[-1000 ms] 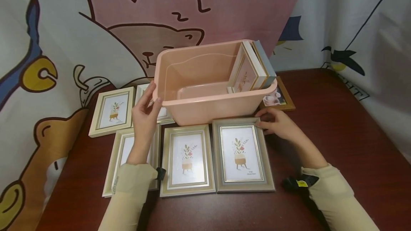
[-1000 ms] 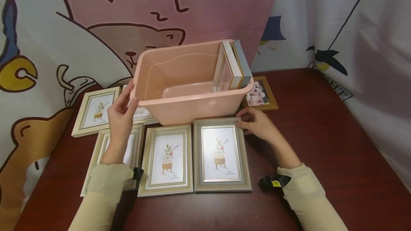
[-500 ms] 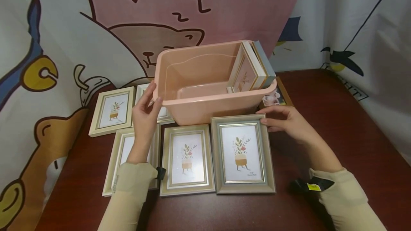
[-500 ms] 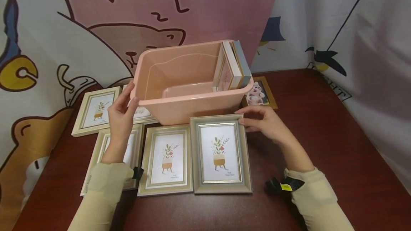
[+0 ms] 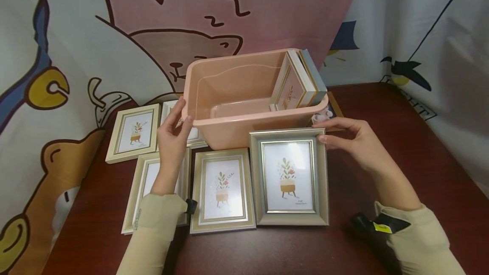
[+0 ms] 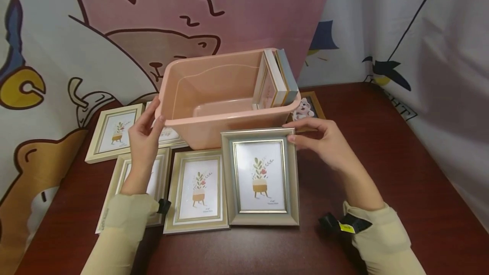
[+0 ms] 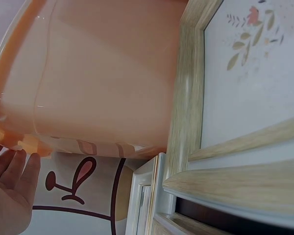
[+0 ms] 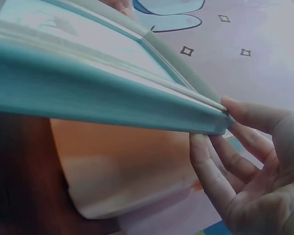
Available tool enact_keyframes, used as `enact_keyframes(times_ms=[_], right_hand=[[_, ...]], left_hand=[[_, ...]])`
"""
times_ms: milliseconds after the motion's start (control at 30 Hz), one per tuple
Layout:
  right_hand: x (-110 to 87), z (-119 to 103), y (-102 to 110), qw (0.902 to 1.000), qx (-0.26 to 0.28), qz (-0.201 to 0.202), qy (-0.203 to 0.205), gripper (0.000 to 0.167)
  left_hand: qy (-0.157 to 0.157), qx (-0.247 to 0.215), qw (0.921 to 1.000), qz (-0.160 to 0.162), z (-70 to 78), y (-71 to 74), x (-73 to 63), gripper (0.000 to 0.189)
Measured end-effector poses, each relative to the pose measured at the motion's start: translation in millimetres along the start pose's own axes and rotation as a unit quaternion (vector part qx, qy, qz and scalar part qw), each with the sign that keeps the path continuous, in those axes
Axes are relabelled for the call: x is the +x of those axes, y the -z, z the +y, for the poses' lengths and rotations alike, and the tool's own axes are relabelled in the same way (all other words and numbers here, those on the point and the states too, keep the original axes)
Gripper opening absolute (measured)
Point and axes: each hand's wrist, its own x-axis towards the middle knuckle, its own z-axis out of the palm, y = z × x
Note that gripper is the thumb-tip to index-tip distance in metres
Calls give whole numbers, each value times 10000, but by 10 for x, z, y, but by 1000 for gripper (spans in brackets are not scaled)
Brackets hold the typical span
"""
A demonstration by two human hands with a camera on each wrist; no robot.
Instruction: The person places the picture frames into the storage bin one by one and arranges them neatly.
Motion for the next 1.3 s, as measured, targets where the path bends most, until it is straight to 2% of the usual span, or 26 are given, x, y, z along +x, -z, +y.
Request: enact_keyframes(times_ms=[200,367,500,633,967,1133,1300], right_hand=[[-22,-144,38,9992,65,371,156,31],[-23,-226,56,9913,969,710,540,28],[-13,-282,71,9760,1778,790,982,31],[14,-354,73,9602,2225,1048,1325,32],[155,-598,92,9247,2859,1923,1618,29],[257,-700,97,9010,3254,2306,1708,29],[378,-794,99,8885,3283,2657,1794,32]], left_hand=[[7,-7,10000,18,1,0,0,46],[11,22,10000,33,3,1,-4,46],[11,54,10000,39,5,0,-6,46],[13,86,10000,26,0,2,-4,46],[30,47,10000,47,-2,3,-6,46],[9,5,10000,49,9,-3,-7,46],[34,-10,10000,42,11,-4,-9,46]])
